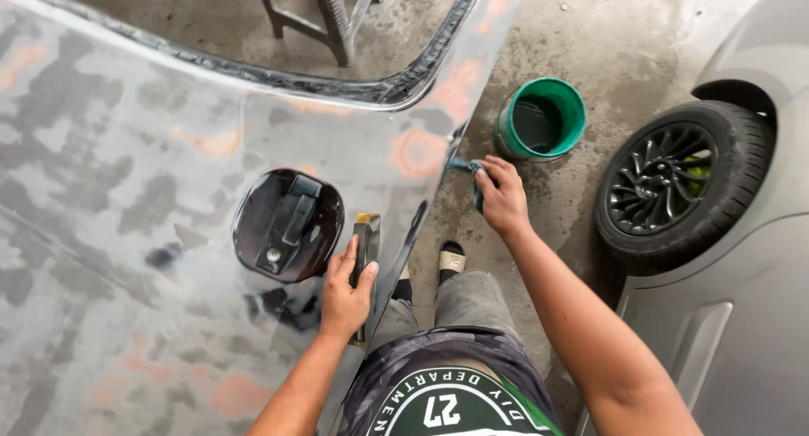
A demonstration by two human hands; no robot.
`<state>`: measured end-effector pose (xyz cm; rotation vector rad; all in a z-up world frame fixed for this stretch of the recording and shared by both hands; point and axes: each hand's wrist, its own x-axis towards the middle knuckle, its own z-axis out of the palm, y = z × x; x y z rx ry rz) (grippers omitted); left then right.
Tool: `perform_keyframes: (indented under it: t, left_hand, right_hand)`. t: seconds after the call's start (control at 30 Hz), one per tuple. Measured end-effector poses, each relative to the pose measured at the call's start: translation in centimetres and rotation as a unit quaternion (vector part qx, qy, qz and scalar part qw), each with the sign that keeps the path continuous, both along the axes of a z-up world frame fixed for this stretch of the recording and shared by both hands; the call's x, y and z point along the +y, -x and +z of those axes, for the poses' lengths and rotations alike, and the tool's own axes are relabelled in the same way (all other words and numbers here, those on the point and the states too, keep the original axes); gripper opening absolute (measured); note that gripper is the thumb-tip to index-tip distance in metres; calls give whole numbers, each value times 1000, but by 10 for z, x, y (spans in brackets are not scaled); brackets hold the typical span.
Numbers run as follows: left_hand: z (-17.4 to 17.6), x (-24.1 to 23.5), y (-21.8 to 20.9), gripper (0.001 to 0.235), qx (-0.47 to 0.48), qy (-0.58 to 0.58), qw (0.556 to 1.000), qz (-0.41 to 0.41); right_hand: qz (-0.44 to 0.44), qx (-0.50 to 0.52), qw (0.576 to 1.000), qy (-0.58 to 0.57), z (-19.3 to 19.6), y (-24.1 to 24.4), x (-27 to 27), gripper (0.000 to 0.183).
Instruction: The person sands the edge of a silver car door using a sanding block and a blue cloth. They repeatedly wipe the surface and dip the sanding block into a green bucket of water to clean it before continuing the sanding process.
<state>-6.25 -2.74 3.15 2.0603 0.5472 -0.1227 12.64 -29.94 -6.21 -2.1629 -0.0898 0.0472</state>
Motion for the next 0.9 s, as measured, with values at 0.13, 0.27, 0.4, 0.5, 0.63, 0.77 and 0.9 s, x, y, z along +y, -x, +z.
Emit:
perform_keyframes:
  t: [0.13,0.27,0.4,0.5,0.63,0.77,0.9]
  left_hand:
    - [-17,-23,-33,60,25,59,998,-20]
    - [-30,-59,-76,58,46,259,965,-2]
    - [-30,-111,-125,53,97,411,905,41]
    - [-41,-153,-152,54,143,392,906,64]
    - [-52,-206,-180,54,179,337,922,67]
    - [-60,-251,-195,55,147,342,924,89]
    - [-48,-286,-230,57,195,317,922,106]
  right_hand:
    - [-69,35,995,-64,40,14,-32,24]
    - [-148,146,940,-269,60,4,-78,25]
    - [-176,127,914,-342,77,-9,-128,25]
    - [-206,107,904,-359,59,-27,-176,25]
    - [-239,100,903,-342,11,-57,-243,23]
    - [-244,134,903,-329,-7,-98,-286,19]
    - [-225,118,933,-255,8,-140,-305,20]
